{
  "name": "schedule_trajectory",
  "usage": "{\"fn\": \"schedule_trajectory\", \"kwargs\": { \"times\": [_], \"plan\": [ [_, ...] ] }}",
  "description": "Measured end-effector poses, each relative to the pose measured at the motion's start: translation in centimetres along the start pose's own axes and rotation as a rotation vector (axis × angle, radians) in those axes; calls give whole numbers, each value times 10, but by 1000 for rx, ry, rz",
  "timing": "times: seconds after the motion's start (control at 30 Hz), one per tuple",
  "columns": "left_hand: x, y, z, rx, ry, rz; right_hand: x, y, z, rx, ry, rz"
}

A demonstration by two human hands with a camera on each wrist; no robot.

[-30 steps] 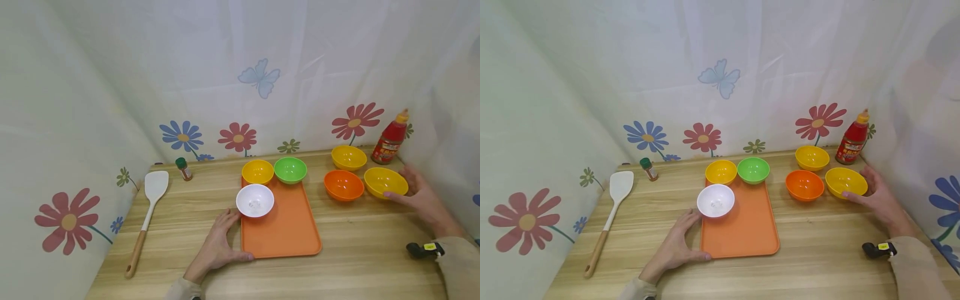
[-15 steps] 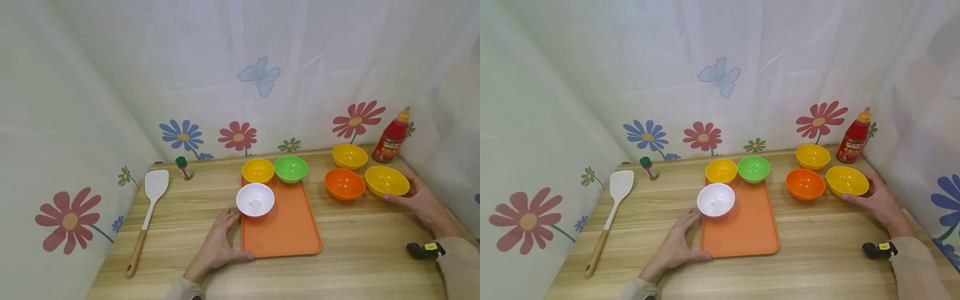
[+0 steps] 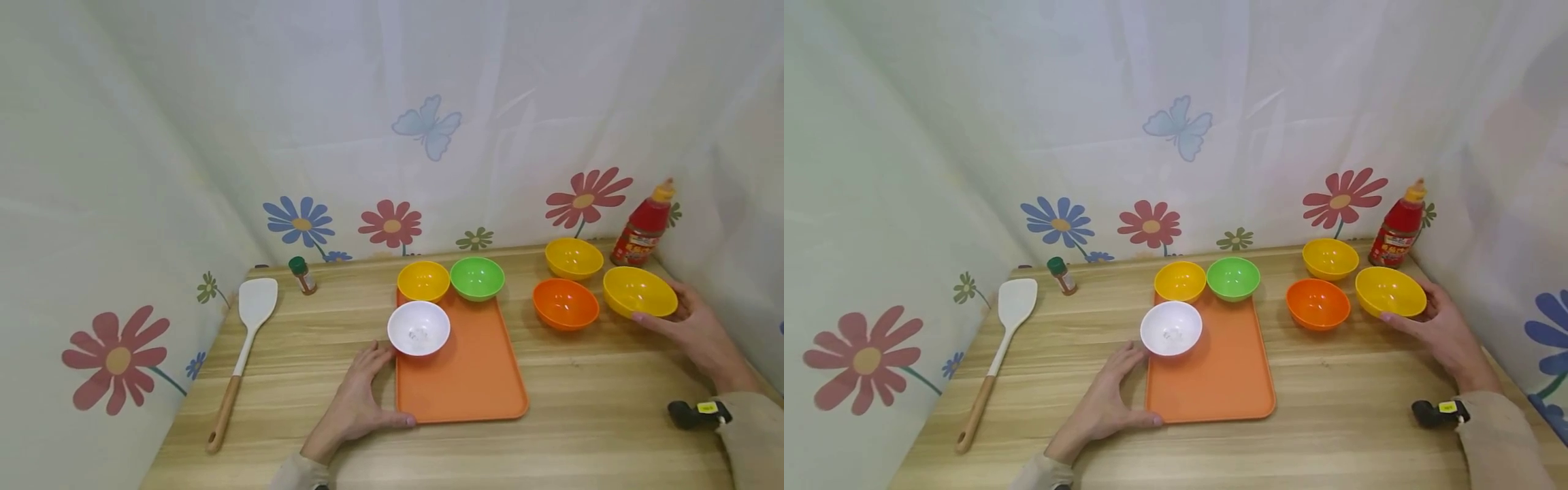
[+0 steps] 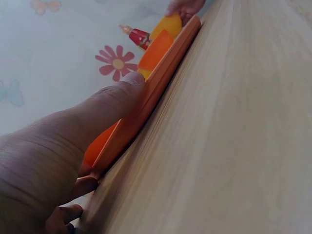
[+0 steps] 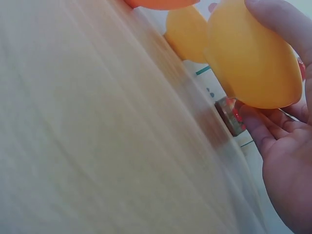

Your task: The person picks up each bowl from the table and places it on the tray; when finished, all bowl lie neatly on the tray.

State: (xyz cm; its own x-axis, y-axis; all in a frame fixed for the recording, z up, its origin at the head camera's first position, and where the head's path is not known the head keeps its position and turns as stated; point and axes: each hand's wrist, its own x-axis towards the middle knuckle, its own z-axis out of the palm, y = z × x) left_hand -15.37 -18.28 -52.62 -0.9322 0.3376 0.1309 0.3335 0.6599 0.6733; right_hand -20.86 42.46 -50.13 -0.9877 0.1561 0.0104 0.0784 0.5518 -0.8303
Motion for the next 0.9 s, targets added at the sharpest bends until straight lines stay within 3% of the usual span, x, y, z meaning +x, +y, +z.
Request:
{"fn": "schedule_trajectory", "kwargs": {
  "times": [0.33,0.9],
  "plan": [
    [0,2,0,-4,4,4,-3,-20,1,17,54,-34],
    [0,0,0,-20,-1,-4,-5,-78,17,0,16,-222]
  ]
}}
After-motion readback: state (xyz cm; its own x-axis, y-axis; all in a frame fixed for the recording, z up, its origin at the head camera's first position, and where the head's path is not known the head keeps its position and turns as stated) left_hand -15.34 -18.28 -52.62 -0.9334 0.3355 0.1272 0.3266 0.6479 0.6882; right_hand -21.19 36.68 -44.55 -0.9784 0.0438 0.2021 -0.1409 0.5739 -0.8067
